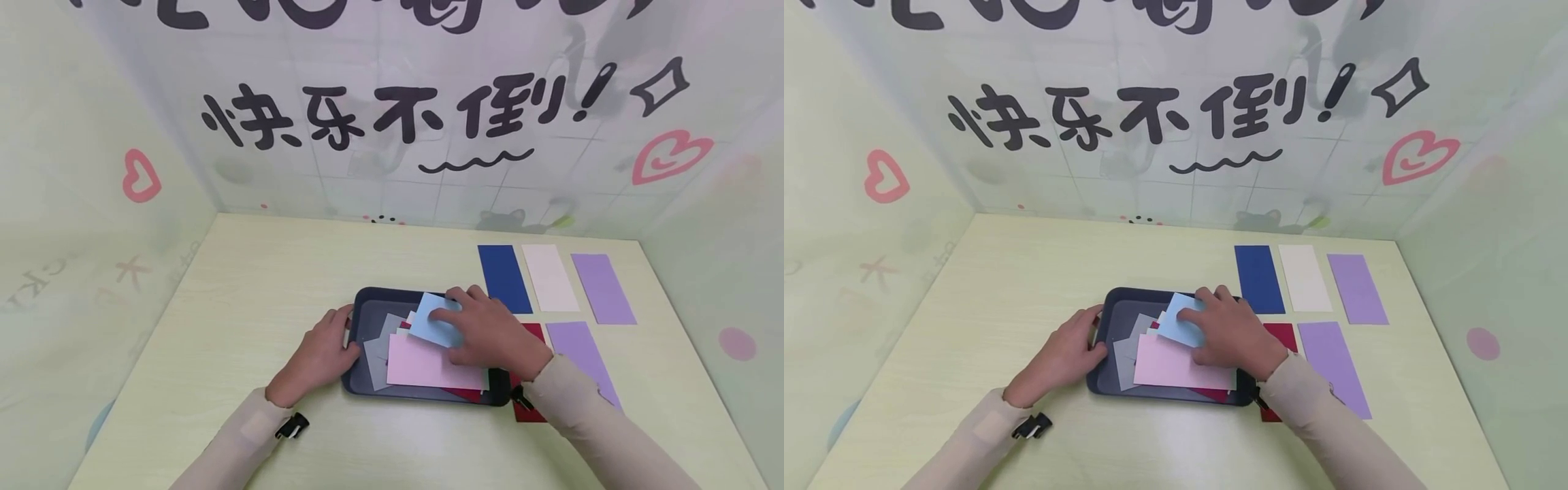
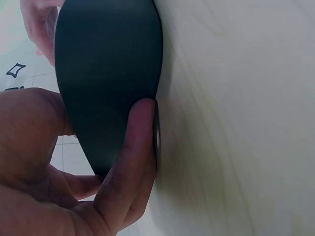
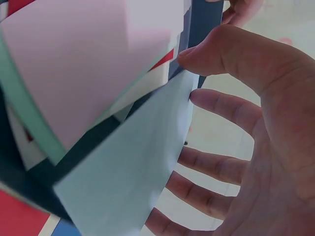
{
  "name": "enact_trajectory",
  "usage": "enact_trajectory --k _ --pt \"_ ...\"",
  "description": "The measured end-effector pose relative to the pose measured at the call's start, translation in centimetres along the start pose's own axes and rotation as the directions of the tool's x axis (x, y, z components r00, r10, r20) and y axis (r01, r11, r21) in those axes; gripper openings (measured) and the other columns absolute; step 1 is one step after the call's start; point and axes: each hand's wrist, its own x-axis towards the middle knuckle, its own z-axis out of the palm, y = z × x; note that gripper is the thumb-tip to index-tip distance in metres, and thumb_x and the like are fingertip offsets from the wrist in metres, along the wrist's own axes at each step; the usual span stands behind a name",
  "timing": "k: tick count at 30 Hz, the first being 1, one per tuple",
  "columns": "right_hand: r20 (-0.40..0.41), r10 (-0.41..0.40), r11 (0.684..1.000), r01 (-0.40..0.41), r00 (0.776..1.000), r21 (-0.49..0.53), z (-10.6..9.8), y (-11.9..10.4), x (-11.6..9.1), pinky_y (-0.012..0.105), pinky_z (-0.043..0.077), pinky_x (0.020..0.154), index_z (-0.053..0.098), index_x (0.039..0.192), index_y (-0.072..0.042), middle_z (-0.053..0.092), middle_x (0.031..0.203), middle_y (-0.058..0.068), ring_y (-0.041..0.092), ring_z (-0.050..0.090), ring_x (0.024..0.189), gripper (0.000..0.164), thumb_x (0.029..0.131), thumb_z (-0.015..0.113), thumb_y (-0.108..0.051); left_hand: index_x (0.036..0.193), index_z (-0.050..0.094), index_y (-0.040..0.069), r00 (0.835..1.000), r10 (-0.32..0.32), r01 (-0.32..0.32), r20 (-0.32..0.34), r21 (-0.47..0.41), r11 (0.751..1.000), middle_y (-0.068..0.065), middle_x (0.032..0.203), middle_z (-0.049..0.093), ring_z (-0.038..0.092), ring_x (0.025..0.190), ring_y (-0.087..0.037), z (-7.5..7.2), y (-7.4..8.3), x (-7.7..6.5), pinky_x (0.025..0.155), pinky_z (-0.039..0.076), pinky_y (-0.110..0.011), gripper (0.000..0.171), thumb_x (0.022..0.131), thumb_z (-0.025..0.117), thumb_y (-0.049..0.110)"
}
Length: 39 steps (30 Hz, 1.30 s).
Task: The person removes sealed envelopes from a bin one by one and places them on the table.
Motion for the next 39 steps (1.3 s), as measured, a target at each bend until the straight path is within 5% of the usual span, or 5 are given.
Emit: enact_trajectory --k 12,28,39 --pt "-0.076 0.027 1.000 -0.026 0.997 0.010 -0.3 2.7 -2.5 0.043 0.052 0.073 0.065 0.126 -0.030 0.051 0.132 0.013 0.031 0.049 0.107 0.051 0.077 0.075 -0.041 0.141 0.044 -0.002 1.000 0.006 -0.006 -0.013 -0.001 1.000 -0.007 0.106 0.055 0.052 0.076 -0.018 0.0 0.0 0.0 0.065 0.045 -0.032 0.062 0.083 0.062 0.012" --pt "0.012 0.263 0.953 -0.262 0.965 0.149 0.3 7.0 -6.9 0.041 0.056 0.061 0.061 0.131 -0.026 0.045 0.135 0.017 0.041 0.048 0.110 0.064 0.070 0.081 -0.030 0.141 0.045 -0.002 1.000 -0.012 0.012 -0.001 -0.004 1.000 -0.007 0.107 0.054 0.050 0.073 -0.017 0.1 0.0 0.0 0.061 0.044 -0.030 0.062 0.083 0.062 0.013" --pt "0.024 0.340 0.926 -0.339 0.940 0.164 1.0 10.6 -11.6 0.038 0.051 0.058 0.062 0.129 -0.018 0.049 0.125 0.022 0.041 0.048 0.098 0.056 0.076 0.077 -0.027 0.141 0.045 -0.001 1.000 -0.014 0.014 0.004 -0.009 1.000 -0.007 0.107 0.054 0.049 0.071 -0.017 0.0 0.1 0.0 0.060 0.043 -0.030 0.062 0.083 0.062 0.013"
